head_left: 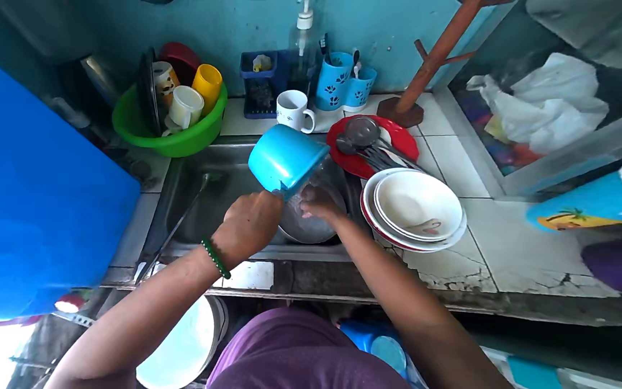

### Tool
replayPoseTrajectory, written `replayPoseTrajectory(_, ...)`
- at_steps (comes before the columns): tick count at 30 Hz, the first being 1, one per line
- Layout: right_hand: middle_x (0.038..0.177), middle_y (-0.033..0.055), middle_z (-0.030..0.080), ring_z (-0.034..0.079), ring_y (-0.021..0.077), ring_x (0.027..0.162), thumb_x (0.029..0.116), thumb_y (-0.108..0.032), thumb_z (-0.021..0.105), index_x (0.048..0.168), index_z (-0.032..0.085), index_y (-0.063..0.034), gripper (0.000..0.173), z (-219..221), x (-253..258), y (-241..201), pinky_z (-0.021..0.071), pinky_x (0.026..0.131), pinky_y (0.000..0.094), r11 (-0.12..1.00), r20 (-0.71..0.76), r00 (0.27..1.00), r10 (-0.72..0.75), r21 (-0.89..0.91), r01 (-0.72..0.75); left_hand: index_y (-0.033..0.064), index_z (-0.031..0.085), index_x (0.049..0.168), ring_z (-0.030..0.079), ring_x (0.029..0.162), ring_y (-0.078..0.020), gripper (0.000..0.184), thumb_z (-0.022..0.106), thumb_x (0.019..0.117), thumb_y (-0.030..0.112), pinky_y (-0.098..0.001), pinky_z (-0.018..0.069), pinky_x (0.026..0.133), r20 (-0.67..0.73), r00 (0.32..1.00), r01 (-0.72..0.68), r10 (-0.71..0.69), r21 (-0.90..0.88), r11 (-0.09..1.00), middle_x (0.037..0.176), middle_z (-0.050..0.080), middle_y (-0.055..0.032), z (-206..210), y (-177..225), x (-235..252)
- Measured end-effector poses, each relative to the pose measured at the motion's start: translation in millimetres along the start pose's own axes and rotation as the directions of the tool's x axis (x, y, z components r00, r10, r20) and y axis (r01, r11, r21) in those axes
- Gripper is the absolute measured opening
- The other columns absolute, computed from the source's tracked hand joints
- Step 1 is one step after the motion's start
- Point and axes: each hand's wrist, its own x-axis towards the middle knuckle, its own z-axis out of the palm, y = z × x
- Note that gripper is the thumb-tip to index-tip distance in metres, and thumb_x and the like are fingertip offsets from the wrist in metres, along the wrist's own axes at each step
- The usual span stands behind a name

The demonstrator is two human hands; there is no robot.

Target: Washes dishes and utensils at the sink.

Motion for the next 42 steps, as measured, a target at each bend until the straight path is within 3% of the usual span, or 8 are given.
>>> replayPoseTrajectory(5, 0.119, 0.0306, 0.064, 0.069, 0.0358, 0.101, 0.0992, -0.002, 0.061, 0.13, 0.058, 0.0113, 0.033, -1, -12, 2, 0.0552, 0.093, 0.0487, 0.99, -0.046, 0.99, -0.13, -0.066, 0.127, -0.0018, 0.06, 0.126, 0.069, 0.093, -0.043, 0.026, 0.046, 0.1048, 0.001, -0.0537, 0.0551, 0.074, 0.053, 0.995, -0.087, 0.083, 0.08, 0.993, 0.099, 0.068, -0.0234, 21, 11, 1)
replayPoseTrajectory(9, 0.139, 0.031, 0.057, 0.052, 0.0448, 0.134, 0.1027, -0.02, 0.063, 0.136, 0.058, 0.0069, 0.043, 0, -36, 3, 0.0386, 0.111, 0.0621, 0.886, 0.022, 0.991, -0.133, -0.445, 0.129, -0.0002, 0.056, 0.137, 0.069, 0.095, -0.0462, 0.035, 0.044, 0.1038, -0.002, -0.0565, 0.0544, 0.076, 0.11, 0.988, -0.12, 0.112, 0.067, 0.991, 0.099, 0.069, -0.0251, 43, 9, -2)
replayPoseTrajectory(16, 0.128, 0.0269, 0.065, 0.06, 0.0437, 0.124, 0.1074, -0.027, 0.054, 0.135, 0.063, 0.0007, 0.04, 12, -63, 24, 0.0442, 0.105, 0.0615, 0.789, 0.166, 0.979, -0.122, -0.583, 0.197, -0.0025, 0.067, 0.119, 0.064, 0.058, -0.0144, 0.026, 0.067, 0.0975, 0.012, -0.0345, 0.0573, 0.056, -0.418, 0.893, -0.198, -0.168, -0.698, 0.688, 0.082, 0.071, -0.0101, 92, -53, -55)
replayPoseTrajectory(25, 0.118, 0.0343, 0.066, 0.063, 0.0552, 0.112, 0.1089, -0.019, 0.049, 0.122, 0.068, 0.0074, 0.035, 21, -70, 40, 0.0443, 0.095, 0.0739, 0.713, 0.01, 0.95, -0.311, -0.659, 0.24, 0.0185, 0.072, 0.109, 0.057, 0.047, 0.0021, 0.018, 0.068, 0.0916, 0.016, -0.0134, 0.0477, 0.042, -0.244, 0.834, -0.25, -0.495, -0.967, 0.054, 0.074, 0.072, 0.0084, 187, -143, -279)
replayPoseTrajectory(32, 0.127, 0.0385, 0.061, 0.055, 0.0567, 0.125, 0.1114, -0.024, 0.037, 0.13, 0.062, 0.009, 0.046, 22, -65, 46, 0.0359, 0.107, 0.0724, 0.649, -0.007, 0.952, -0.307, -0.733, 0.203, 0.0015, 0.062, 0.119, 0.054, 0.052, -0.0035, 0.025, 0.052, 0.1001, 0.013, -0.0194, 0.0465, 0.048, 0.306, 0.756, 0.23, -0.578, -0.952, -0.204, 0.073, 0.063, 0.0028, 327, -181, -335)
replayPoseTrajectory(35, 0.125, 0.0392, 0.062, 0.056, 0.0563, 0.123, 0.1105, -0.022, 0.039, 0.126, 0.064, 0.0098, 0.044, 23, -63, 52, 0.0361, 0.107, 0.0703, 0.658, -0.051, 0.943, -0.328, -0.729, 0.19, -0.0027, 0.062, 0.121, 0.06, 0.064, -0.0137, 0.028, 0.054, 0.104, 0.018, -0.0312, 0.0528, 0.062, 0.458, 0.663, 0.49, -0.592, -0.864, -0.118, 0.086, 0.066, -0.0087, 414, -203, -267)
replayPoseTrajectory(38, 0.122, 0.0391, 0.063, 0.06, 0.0546, 0.118, 0.1103, -0.022, 0.039, 0.124, 0.065, 0.0106, 0.044, 20, -62, 54, 0.0382, 0.105, 0.0687, 0.645, -0.069, 0.938, -0.341, -0.742, 0.18, -0.0104, 0.06, 0.128, 0.063, 0.118, -0.0428, 0.037, 0.055, 0.1027, 0.017, -0.0593, 0.0482, 0.102, 0.587, 0.557, 0.764, -0.588, -0.64, 0.085, 0.127, 0.062, -0.0308, 473, -204, -189)
replayPoseTrajectory(42, 0.118, 0.0383, 0.064, 0.062, 0.0536, 0.111, 0.1096, -0.023, 0.039, 0.123, 0.066, 0.0101, 0.045, 17, -62, 64, 0.0414, 0.101, 0.0671, 0.661, -0.108, 0.927, -0.359, -0.731, 0.171, -0.0096, 0.059, 0.128, 0.057, 0.129, -0.0451, 0.033, 0.05, 0.1032, 0.009, -0.0607, 0.0481, 0.102, 0.689, 0.467, 0.883, -0.555, -0.391, 0.258, 0.137, 0.057, -0.0306, 507, -194, -140)
